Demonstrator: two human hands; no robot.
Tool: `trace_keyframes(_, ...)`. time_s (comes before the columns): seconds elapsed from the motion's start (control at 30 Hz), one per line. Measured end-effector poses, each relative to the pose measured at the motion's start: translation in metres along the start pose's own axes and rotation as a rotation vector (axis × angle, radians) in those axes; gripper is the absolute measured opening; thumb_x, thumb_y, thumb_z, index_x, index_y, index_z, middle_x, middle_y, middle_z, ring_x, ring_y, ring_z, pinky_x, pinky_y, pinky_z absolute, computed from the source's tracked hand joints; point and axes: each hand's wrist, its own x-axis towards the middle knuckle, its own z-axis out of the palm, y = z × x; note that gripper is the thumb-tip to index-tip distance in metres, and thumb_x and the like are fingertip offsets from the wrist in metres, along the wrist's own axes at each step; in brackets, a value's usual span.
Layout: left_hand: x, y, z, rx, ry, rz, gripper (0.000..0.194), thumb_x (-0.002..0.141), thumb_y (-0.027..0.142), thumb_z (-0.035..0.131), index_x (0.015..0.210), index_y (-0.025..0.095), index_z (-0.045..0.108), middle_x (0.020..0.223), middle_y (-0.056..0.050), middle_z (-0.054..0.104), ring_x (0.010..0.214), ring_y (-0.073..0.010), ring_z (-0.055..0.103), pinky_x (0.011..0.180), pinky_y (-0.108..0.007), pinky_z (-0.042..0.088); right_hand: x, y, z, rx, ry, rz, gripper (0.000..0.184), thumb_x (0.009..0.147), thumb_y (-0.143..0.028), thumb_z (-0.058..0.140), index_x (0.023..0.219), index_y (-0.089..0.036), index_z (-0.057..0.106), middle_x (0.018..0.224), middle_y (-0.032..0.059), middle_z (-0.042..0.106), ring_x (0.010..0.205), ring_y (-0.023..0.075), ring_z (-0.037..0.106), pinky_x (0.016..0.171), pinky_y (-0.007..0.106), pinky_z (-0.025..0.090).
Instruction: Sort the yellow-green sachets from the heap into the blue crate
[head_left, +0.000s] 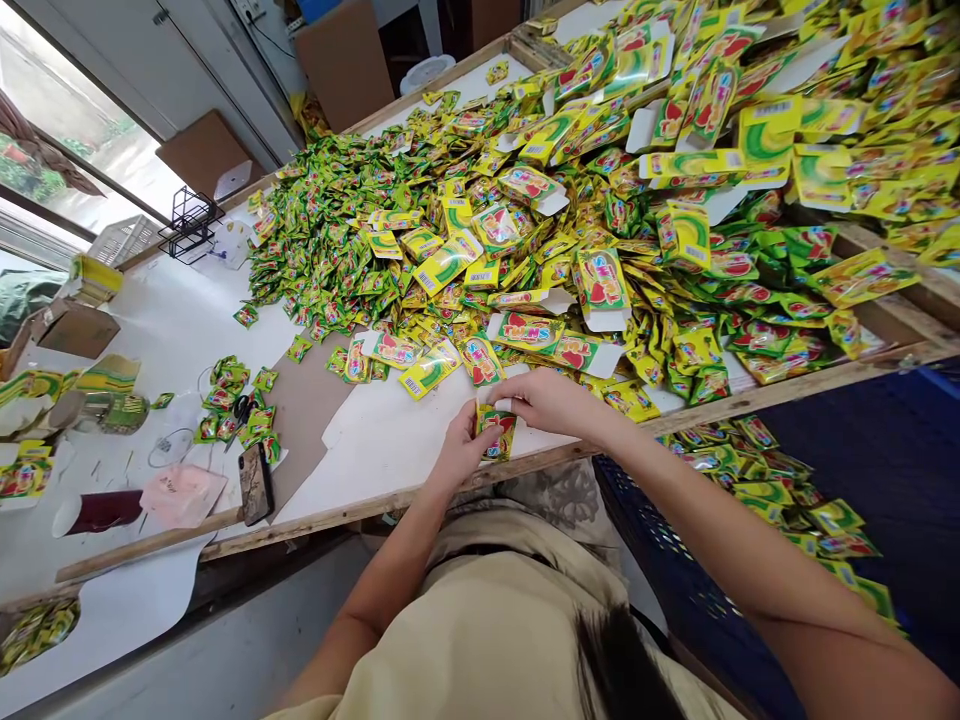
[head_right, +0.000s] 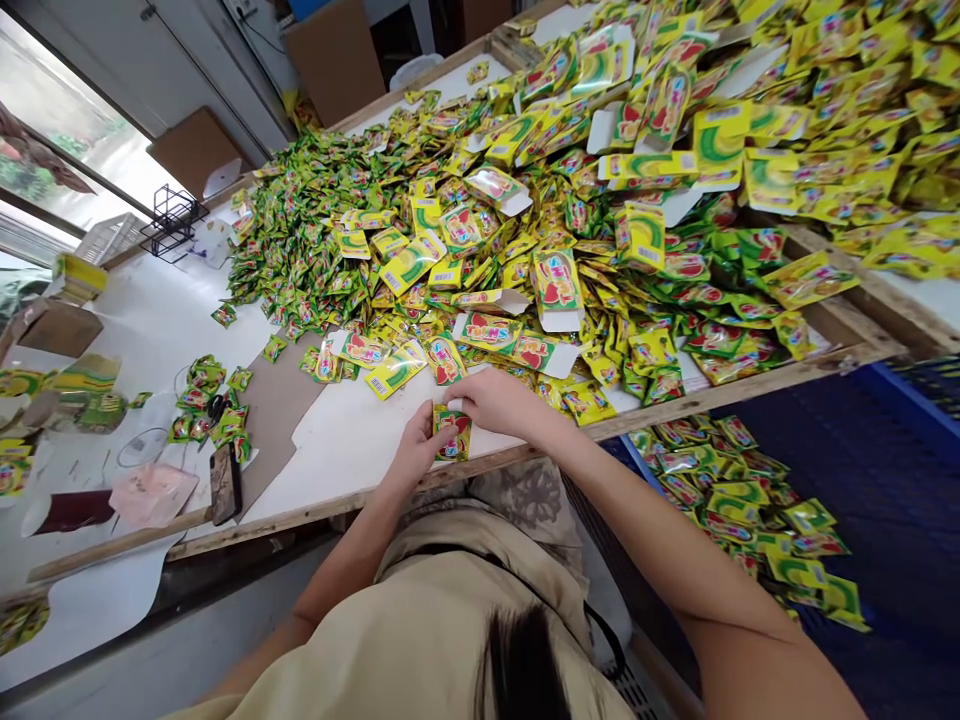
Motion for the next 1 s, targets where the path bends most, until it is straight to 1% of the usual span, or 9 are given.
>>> trace_keyframes(0.17, 0.003, 0.004, 0.000, 0.090, -0.049, 0.037, 0.043, 0.073, 0.036, 0.071, 0.109, 0.018, 0.056, 0.103, -0.004, 0.064, 0.096, -0.0185, 0.057, 0.087, -0.029, 0.043, 0.004, -0.005, -0.002, -0.048, -0.099, -0.010, 0.024, 0.079, -0.012, 0.052, 0.084, -0.021, 0.073, 0.077, 0.0033, 0.071, 0.069, 0.0168, 0.061, 0.060, 0.024, 0.035)
trace_keyframes(0.27, 0.006, 0.002, -0.001, 0.119, -0.052, 0.024, 0.045, 0.070, 0.034, 0.073, 0.108, 0.017, 0.056, 0.099, -0.004, 0.064, 0.091, -0.0176, 0.057, 0.084, -0.029, 0.044, 0.003, -0.003, 0.003, -0.033, -0.117, -0.024, 0.025, 0.077, -0.009, 0.051, 0.083, -0.022, 0.072, 0.077, 0.0033, 0.071, 0.069, 0.0170, 0.061, 0.059, 0.024, 0.035)
trace_keyframes(0.43, 0.005, -0.003, -0.004, 0.077, -0.011, -0.046, 0.051, 0.067, 0.034, 0.075, 0.110, 0.017, 0.054, 0.095, -0.002, 0.062, 0.085, -0.0151, 0.056, 0.079, -0.028, 0.044, -0.004, 0.008, 0.013, 0.128, 0.117, 0.090, 0.030, 0.076, -0.007, 0.049, 0.092, -0.022, 0.070, 0.090, 0.0026, 0.072, 0.081, 0.0171, 0.063, 0.069, 0.024, 0.041)
trace_keyframes(0.5, 0.004, -0.003, -0.004, 0.068, -0.009, -0.065, 0.052, 0.067, 0.036, 0.075, 0.110, 0.017, 0.053, 0.094, -0.002, 0.061, 0.083, -0.0147, 0.056, 0.078, -0.028, 0.045, -0.007, 0.012, 0.015, 0.122, 0.107, 0.136, 0.028, 0.075, -0.008, 0.049, 0.089, -0.021, 0.071, 0.082, 0.0017, 0.072, 0.074, 0.0165, 0.063, 0.066, 0.024, 0.040)
trace_keyframes(0.57, 0.003, -0.002, -0.004, 0.082, -0.008, -0.059, 0.052, 0.067, 0.037, 0.075, 0.110, 0.017, 0.053, 0.094, -0.002, 0.061, 0.083, -0.0147, 0.056, 0.078, -0.028, 0.045, -0.007, 0.015, 0.016, 0.104, 0.048, 0.107, 0.026, 0.076, -0.010, 0.050, 0.086, -0.022, 0.071, 0.076, 0.0011, 0.071, 0.069, 0.0161, 0.062, 0.063, 0.024, 0.040)
trace_keyframes(0.63, 0.002, -0.002, -0.003, 0.105, 0.002, -0.046, 0.050, 0.068, 0.037, 0.074, 0.109, 0.017, 0.053, 0.094, -0.002, 0.061, 0.083, -0.0145, 0.055, 0.078, -0.027, 0.045, -0.007, 0.015, 0.015, 0.105, 0.017, 0.046, 0.026, 0.075, -0.010, 0.051, 0.086, -0.022, 0.071, 0.081, 0.0015, 0.072, 0.072, 0.0165, 0.062, 0.065, 0.024, 0.041)
trace_keyframes(0.73, 0.002, -0.003, -0.003, 0.113, 0.038, -0.043, 0.046, 0.067, 0.036, 0.075, 0.104, 0.017, 0.054, 0.089, -0.001, 0.061, 0.079, -0.0132, 0.054, 0.075, -0.027, 0.045, -0.004, 0.011, 0.017, 0.162, 0.061, 0.000, 0.030, 0.075, -0.008, 0.050, 0.092, -0.022, 0.071, 0.092, 0.0023, 0.072, 0.081, 0.0168, 0.063, 0.070, 0.024, 0.043)
trace_keyframes(0.83, 0.003, -0.005, -0.004, 0.116, 0.084, -0.030, 0.042, 0.064, 0.034, 0.076, 0.096, 0.016, 0.055, 0.083, 0.001, 0.061, 0.076, -0.0130, 0.054, 0.074, -0.027, 0.045, -0.002, 0.004, 0.022, 0.200, 0.100, -0.020, 0.034, 0.075, -0.006, 0.049, 0.096, -0.022, 0.071, 0.092, 0.0018, 0.072, 0.082, 0.0164, 0.063, 0.073, 0.025, 0.044)
trace_keyframes(1.0, 0.001, -0.004, -0.009, 0.206, 0.084, 0.044, 0.042, 0.066, 0.031, 0.075, 0.100, 0.017, 0.056, 0.094, -0.002, 0.063, 0.087, -0.0161, 0.057, 0.081, -0.030, 0.045, 0.005, -0.006, 0.023, 0.096, 0.015, -0.073, 0.028, 0.074, -0.009, 0.054, 0.092, -0.023, 0.072, 0.093, 0.0039, 0.070, 0.087, 0.0196, 0.062, 0.076, 0.027, 0.044)
